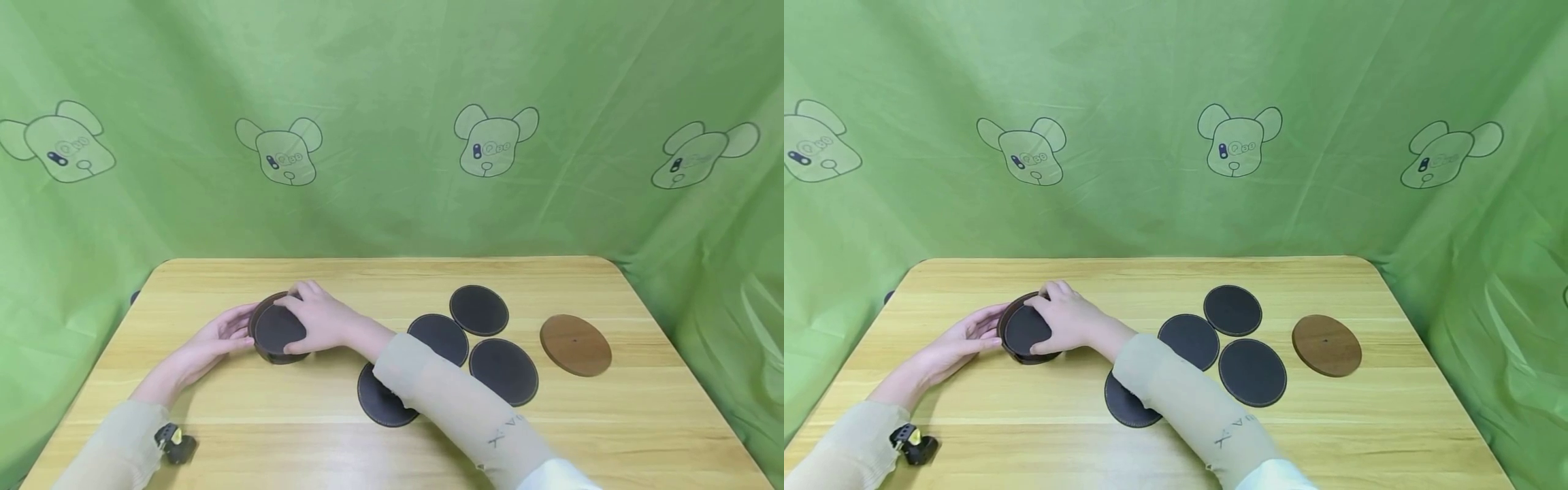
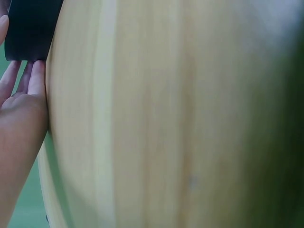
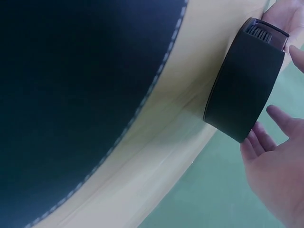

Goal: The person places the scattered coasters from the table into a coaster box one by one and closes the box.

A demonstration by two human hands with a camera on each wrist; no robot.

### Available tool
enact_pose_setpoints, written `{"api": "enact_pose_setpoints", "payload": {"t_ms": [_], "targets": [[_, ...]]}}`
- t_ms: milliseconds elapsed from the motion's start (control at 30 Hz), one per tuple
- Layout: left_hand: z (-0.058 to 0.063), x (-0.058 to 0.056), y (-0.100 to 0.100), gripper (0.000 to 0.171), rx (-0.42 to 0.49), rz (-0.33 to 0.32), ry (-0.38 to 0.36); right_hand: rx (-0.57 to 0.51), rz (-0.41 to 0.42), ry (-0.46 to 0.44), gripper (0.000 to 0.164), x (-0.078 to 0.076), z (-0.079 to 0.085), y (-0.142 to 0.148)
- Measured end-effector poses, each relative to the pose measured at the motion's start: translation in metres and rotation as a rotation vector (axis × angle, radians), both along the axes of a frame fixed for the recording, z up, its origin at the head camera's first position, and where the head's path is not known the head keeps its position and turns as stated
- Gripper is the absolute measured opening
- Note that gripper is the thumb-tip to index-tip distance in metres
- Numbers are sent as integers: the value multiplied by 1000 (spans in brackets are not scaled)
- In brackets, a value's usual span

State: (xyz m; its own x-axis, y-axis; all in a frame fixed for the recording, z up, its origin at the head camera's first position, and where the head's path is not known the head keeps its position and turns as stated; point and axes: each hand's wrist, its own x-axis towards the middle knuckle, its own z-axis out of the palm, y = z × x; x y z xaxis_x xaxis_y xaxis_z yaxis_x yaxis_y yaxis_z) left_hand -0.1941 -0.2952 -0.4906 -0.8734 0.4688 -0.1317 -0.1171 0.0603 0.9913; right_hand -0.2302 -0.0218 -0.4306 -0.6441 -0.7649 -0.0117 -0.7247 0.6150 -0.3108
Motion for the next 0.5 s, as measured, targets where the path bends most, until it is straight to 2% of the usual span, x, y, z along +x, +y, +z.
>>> {"api": "enact_pose_setpoints", "payload": {"t_ms": [233, 500], "targets": [[1, 1, 1, 77, -20, 10, -4, -24, 13, 1, 84, 3, 5, 14], [0, 0, 1, 77, 3, 3, -2, -64, 11, -16, 85, 8, 11, 32]]}}
